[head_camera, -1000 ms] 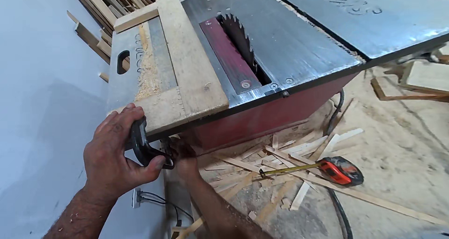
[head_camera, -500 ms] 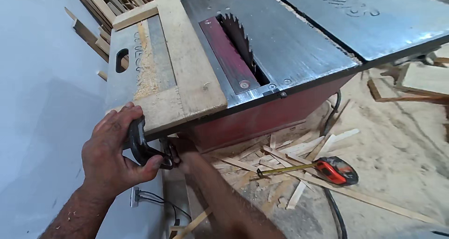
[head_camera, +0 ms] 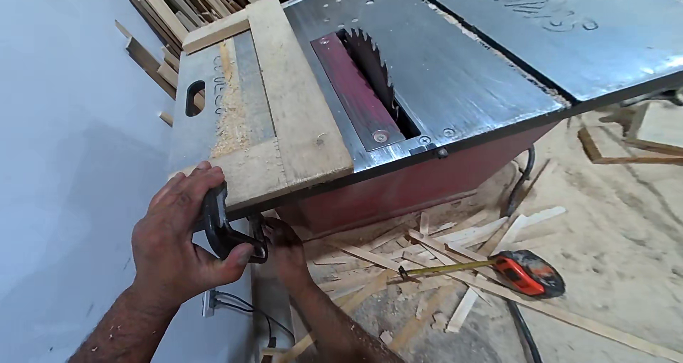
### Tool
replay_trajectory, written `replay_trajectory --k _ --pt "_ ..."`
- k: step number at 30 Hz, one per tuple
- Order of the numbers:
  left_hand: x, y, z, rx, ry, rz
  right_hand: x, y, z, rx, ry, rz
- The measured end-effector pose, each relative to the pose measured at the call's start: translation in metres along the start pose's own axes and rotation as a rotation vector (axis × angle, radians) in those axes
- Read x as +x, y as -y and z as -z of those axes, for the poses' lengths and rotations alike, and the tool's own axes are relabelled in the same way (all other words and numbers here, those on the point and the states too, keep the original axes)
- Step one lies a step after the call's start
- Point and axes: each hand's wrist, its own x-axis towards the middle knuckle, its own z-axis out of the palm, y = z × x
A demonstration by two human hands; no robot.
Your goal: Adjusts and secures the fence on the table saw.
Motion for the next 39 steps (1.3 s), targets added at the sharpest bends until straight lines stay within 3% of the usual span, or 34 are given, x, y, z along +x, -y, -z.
replay_trajectory --k 6,9,14,21,26,31,35,39 --pt "0.001 0.0 0.0 -0.009 0.003 0.005 0.0 0.007 -0.018 0.085 -0.108 -0.012" --pt "0.002 0.0 0.0 -0.007 -0.003 0.006 -0.001 0.013 -0.026 0.189 -0.083 0.004" --pt "0.001 0.0 -0.001 -0.006 -0.023 0.003 0.01 0.019 -0.044 0.469 -0.189 -0.041" --pt "0.001 0.0 -0.002 -0.004 -0.042 0.0 0.028 0.045 -0.058 0.334 -0.387 -0.284" --pt "0.002 0.0 -0.004 -0.008 -0.06 0.004 0.031 0.066 -0.055 0.104 -0.338 -0.325" --pt "0.002 0.0 -0.004 -0.01 -0.06 0.008 0.013 0.035 -0.038 0.422 -0.138 -0.163" --pt "0.002 -0.002 -0.005 -0.013 -0.078 0.015 -0.005 0.034 -0.035 0.716 -0.14 -0.276" --pt "0.001 -0.002 -0.004 -0.003 -0.07 0.026 -0.007 0.031 -0.038 0.735 -0.147 -0.301"
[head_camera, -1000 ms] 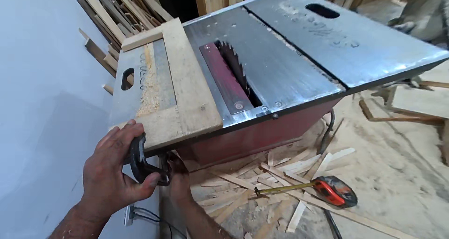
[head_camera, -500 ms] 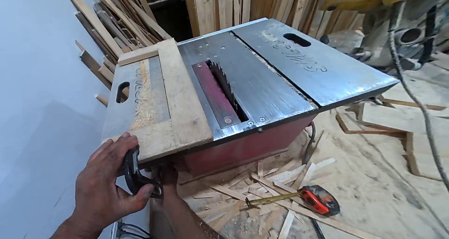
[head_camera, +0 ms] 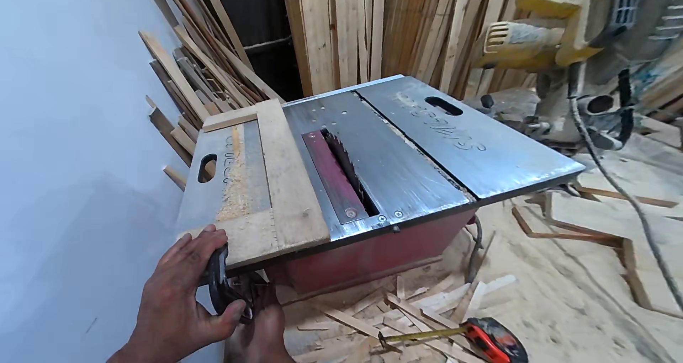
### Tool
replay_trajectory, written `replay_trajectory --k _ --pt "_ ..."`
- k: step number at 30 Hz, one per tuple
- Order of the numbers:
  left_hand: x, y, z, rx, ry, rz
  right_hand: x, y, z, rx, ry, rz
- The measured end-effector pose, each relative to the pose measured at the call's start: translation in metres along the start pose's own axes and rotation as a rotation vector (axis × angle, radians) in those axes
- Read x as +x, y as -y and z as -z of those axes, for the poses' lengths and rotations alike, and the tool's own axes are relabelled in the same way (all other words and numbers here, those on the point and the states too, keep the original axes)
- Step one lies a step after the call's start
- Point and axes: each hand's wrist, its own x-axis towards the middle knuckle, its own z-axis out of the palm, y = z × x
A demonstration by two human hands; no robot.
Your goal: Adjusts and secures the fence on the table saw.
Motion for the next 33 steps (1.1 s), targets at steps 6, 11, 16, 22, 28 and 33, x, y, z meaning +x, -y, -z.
replay_trajectory --k 6,11,16,22,28,33 --pt "-0.001 0.002 0.0 -0.017 -0.009 -0.013 0.009 -0.01 -0.014 -0.125 -0.094 0.175" --pt "-0.001 0.002 0.0 -0.016 -0.01 -0.01 0.012 -0.015 -0.014 -0.073 -0.048 0.199" --pt "-0.003 0.003 -0.001 -0.002 -0.02 -0.008 -0.004 -0.004 -0.014 -0.126 -0.005 0.056" --pt "-0.003 0.003 -0.001 -0.007 -0.013 0.001 0.004 -0.029 0.0 0.109 0.178 -0.004" --pt "-0.002 0.004 0.003 -0.006 0.042 0.009 -0.012 -0.008 -0.029 -0.143 0.003 0.064" --pt "0.001 0.021 0.03 -0.07 0.327 -0.003 0.0 0.001 -0.026 -0.225 -0.103 -0.077"
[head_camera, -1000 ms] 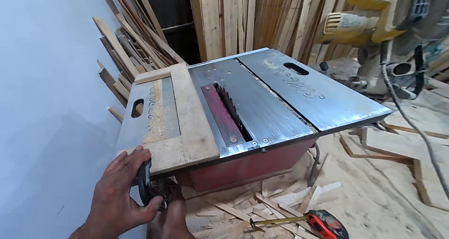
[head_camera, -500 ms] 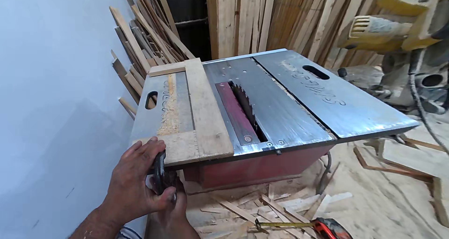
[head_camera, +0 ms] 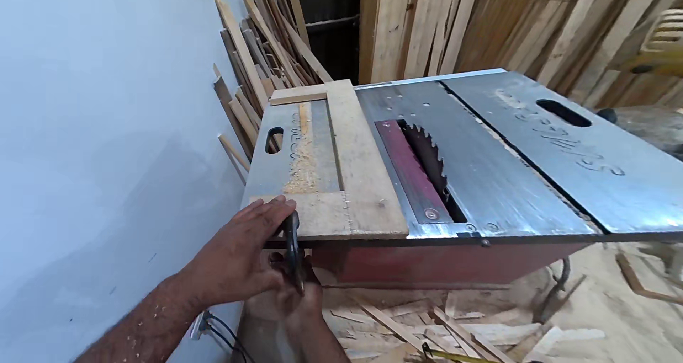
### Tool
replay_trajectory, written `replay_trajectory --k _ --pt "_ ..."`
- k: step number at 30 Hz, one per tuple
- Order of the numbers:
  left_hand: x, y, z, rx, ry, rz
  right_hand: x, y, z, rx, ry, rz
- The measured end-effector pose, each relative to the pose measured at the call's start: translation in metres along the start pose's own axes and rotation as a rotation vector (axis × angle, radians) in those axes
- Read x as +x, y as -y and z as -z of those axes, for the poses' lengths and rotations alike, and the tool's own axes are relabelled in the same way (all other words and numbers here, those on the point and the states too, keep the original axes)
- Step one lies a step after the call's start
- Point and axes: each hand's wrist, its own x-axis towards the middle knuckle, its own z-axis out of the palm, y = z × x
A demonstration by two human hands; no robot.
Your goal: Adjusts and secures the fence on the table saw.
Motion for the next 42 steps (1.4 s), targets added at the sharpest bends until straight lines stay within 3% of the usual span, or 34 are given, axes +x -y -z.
replay_trajectory --k 7,17,20,24,28,32,35,38,42 --pt "-0.021 0.016 -0.014 -0.023 -0.171 0.085 0.009 0.006 0.02 -0.082 0.103 -0.058" --pt "-0.019 0.023 0.016 -0.135 0.032 0.173 -0.001 0.0 0.014 0.174 0.144 -0.126" --pt "-0.011 0.001 0.02 -0.123 -0.028 0.171 -0.002 -0.004 0.013 0.219 0.128 -0.148" --pt "0.008 -0.038 -0.013 0.053 -0.193 0.15 -0.008 -0.008 0.012 0.232 0.156 -0.073" --pt "0.01 -0.041 -0.036 0.161 -0.301 0.165 -0.03 0.011 -0.017 0.205 0.084 0.046" --pt "0.007 -0.037 -0.028 0.168 -0.226 0.099 -0.02 0.003 -0.012 0.153 0.031 0.03" --pt "0.007 -0.035 -0.024 0.132 -0.191 0.071 0.004 -0.021 0.012 0.198 0.154 0.03" --pt "0.009 -0.035 -0.024 0.115 -0.209 0.063 0.01 -0.018 0.014 0.197 0.147 -0.075" --pt "0.009 -0.035 -0.024 0.09 -0.205 0.065 0.003 0.01 0.013 -0.007 0.064 -0.319"
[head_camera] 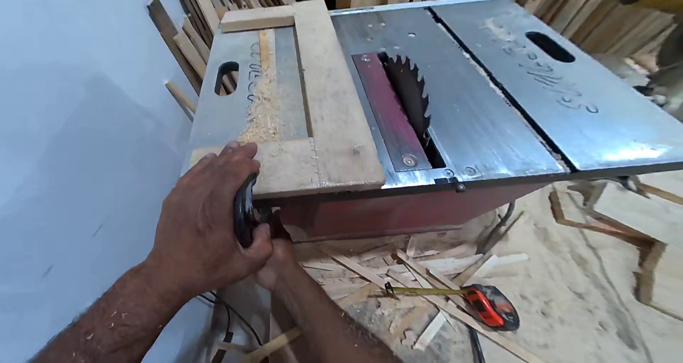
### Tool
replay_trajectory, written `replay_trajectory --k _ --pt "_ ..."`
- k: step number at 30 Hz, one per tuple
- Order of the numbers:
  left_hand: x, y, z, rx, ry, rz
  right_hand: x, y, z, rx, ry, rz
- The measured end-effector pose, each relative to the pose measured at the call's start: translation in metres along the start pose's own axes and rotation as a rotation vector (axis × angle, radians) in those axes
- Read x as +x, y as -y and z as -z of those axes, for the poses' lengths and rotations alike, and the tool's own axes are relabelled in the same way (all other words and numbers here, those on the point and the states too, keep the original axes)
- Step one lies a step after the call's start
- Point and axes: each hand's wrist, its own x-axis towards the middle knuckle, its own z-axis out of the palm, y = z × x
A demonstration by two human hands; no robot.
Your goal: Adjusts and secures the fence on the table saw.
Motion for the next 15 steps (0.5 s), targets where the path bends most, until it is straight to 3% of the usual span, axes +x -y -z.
replay_trajectory --k 2,7,12,14,15 --pt "-0.001 -0.002 0.0 -0.01 0.006 0.021 -0.002 0.006 0.002 -0.077 -0.031 -0.062" --pt "-0.001 -0.005 -0.001 0.041 -0.001 0.07 -0.01 0.019 -0.001 -0.133 0.007 -0.021" --pt "-0.019 -0.01 -0.019 0.148 -0.146 0.126 -0.047 0.042 -0.052 -0.175 -0.249 0.067" --pt "-0.021 -0.013 -0.024 0.144 -0.165 0.156 -0.064 0.044 -0.048 -0.154 -0.005 0.175" --pt "-0.022 -0.014 -0.026 0.127 -0.172 0.163 -0.075 0.045 -0.035 -0.139 0.337 0.302"
